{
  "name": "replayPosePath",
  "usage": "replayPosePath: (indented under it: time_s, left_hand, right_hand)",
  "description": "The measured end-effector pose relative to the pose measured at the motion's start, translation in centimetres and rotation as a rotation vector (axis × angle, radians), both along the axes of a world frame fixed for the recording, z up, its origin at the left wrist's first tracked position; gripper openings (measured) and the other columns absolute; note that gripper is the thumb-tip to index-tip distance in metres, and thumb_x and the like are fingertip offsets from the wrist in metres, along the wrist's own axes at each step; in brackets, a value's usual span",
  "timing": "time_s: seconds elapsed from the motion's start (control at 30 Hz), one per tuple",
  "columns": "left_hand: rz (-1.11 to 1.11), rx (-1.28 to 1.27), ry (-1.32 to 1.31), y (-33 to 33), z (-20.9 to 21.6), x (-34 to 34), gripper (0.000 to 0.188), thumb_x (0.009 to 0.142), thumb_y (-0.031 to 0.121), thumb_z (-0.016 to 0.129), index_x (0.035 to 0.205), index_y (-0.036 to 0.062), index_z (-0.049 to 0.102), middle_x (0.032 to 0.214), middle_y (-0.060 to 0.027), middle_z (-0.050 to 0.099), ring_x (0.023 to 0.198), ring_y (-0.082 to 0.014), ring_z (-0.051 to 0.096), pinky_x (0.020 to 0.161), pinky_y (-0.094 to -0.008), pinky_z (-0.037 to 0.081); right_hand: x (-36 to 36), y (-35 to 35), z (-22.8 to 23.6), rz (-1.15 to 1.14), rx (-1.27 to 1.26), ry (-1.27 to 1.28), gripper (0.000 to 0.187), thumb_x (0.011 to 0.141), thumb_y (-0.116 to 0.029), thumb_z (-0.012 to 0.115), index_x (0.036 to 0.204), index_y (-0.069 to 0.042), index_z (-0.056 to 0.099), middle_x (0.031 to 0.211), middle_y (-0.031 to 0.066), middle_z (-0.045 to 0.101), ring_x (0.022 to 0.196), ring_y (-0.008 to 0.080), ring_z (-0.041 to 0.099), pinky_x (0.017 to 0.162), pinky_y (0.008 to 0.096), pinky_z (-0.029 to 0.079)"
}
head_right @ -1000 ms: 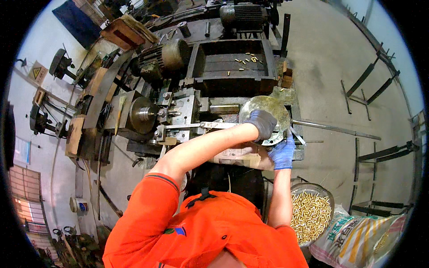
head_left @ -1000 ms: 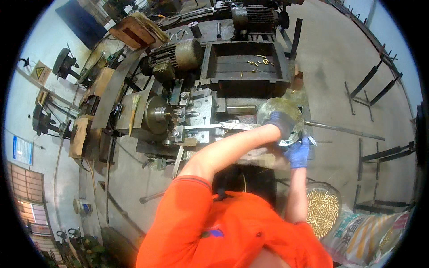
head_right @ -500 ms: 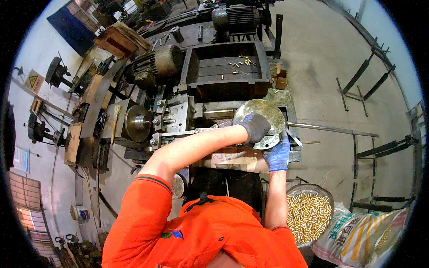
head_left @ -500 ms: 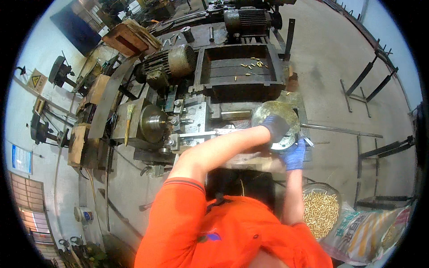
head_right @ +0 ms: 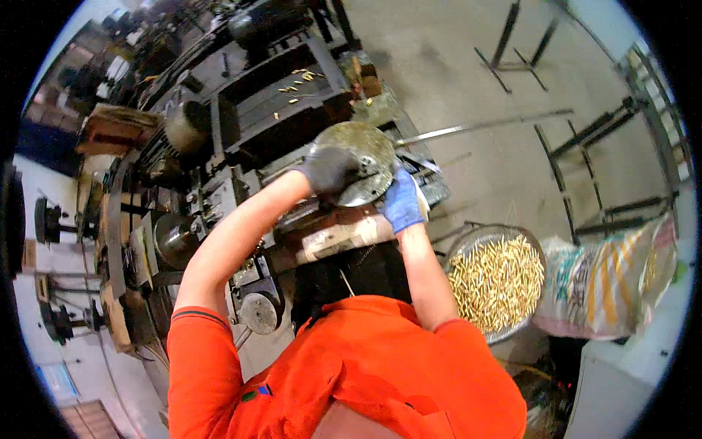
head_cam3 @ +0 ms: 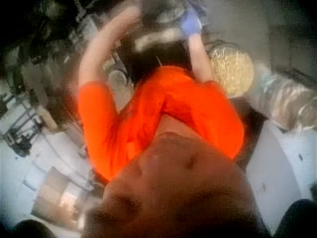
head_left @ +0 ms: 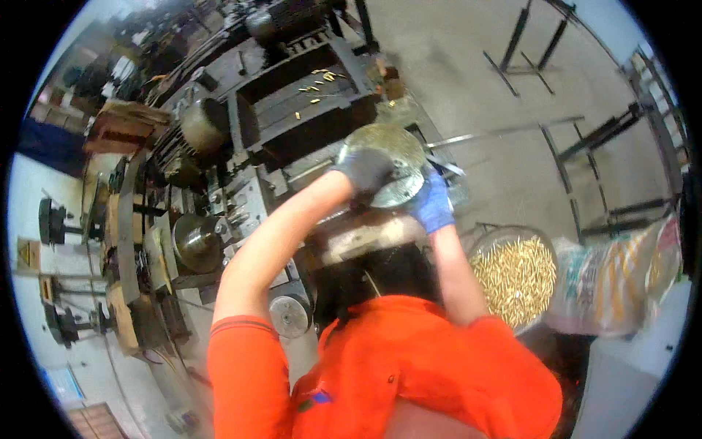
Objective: The person operates a machine in a workshop, using a long metal rod to manipulate a rotating circular component. They then retrieve a wrench from a nearby table and use it to tighten a bolt on the machine's rotating part. The person continues to adjust the machine using the wrench and the metal rod.
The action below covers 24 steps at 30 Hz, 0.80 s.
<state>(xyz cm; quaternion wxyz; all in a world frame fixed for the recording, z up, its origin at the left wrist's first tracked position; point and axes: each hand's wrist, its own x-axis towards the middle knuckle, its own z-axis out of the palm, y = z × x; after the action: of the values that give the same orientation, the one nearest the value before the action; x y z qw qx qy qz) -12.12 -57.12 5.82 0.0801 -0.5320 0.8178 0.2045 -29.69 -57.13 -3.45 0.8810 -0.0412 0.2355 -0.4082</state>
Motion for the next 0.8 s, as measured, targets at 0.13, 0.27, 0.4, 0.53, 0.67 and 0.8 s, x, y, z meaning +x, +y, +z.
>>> replayPosePath:
  time_s: [0.13,0.27,0.4,0.53,0.67,0.8]
  left_hand:
    - [0.285,-0.067,0.18,1.4,3.3,1.4,0.028,0.076,0.023,0.061,0.099,0.0087,0.066,0.096,-0.0172,0.064,0.088,-0.0321,0.062,0.079,-0.0374,0.048]
    - [0.296,-0.089,0.161,2.0,3.1,1.4,0.028,0.076,0.025,0.061,0.098,0.0091,0.067,0.092,-0.0168,0.064,0.085,-0.0317,0.062,0.076,-0.0366,0.049]
    - [0.237,-0.111,0.075,2.3,2.8,-1.6,0.027,0.078,0.031,0.058,0.088,0.0076,0.067,0.084,-0.0165,0.064,0.079,-0.0346,0.061,0.072,-0.0411,0.048]
    - [0.232,-0.176,-0.117,2.1,3.2,-3.7,0.035,0.079,0.039,0.056,0.079,0.006,0.066,0.079,-0.0177,0.064,0.075,-0.0345,0.061,0.068,-0.0437,0.047]
    - [0.129,-0.115,-0.377,1.3,3.5,-5.6,0.023,0.074,0.027,0.059,0.084,0.0106,0.07,0.087,-0.012,0.067,0.083,-0.0298,0.065,0.071,-0.0402,0.05]
    - [0.221,-0.037,-0.382,1.3,3.7,-5.6,0.022,0.075,0.023,0.057,0.088,0.0128,0.071,0.091,-0.0113,0.067,0.085,-0.0292,0.065,0.071,-0.0398,0.05]
  right_hand:
    - [-0.5,-0.1,0.5,-0.014,0.007,-0.006,0.039,0.092,-0.034,0.045,0.122,-0.01,0.051,0.118,0.0087,0.058,0.103,0.0253,0.056,0.091,0.0404,0.045]
    - [-0.5,-0.2,-0.3,0.009,-0.005,0.026,0.041,0.092,-0.035,0.046,0.123,-0.01,0.051,0.118,0.009,0.058,0.104,0.0253,0.056,0.091,0.0407,0.045]
    - [-0.5,0.1,0.6,0.055,0.016,-0.007,0.042,0.091,-0.037,0.047,0.123,-0.01,0.051,0.117,0.0089,0.058,0.104,0.0246,0.056,0.089,0.0401,0.046]
    - [-1.0,0.1,0.5,0.101,-0.034,0.065,0.038,0.09,-0.037,0.048,0.118,-0.011,0.053,0.109,0.0076,0.062,0.096,0.0236,0.06,0.08,0.0389,0.05]
    - [-0.7,-0.4,-0.6,0.045,-0.053,0.133,0.039,0.09,-0.039,0.048,0.119,-0.014,0.053,0.109,0.0057,0.062,0.094,0.0216,0.06,0.075,0.038,0.051]
    - [-0.3,0.8,2.3,0.052,-0.048,0.135,0.039,0.091,-0.036,0.049,0.121,-0.012,0.052,0.112,0.0064,0.061,0.097,0.0213,0.059,0.079,0.0375,0.05]
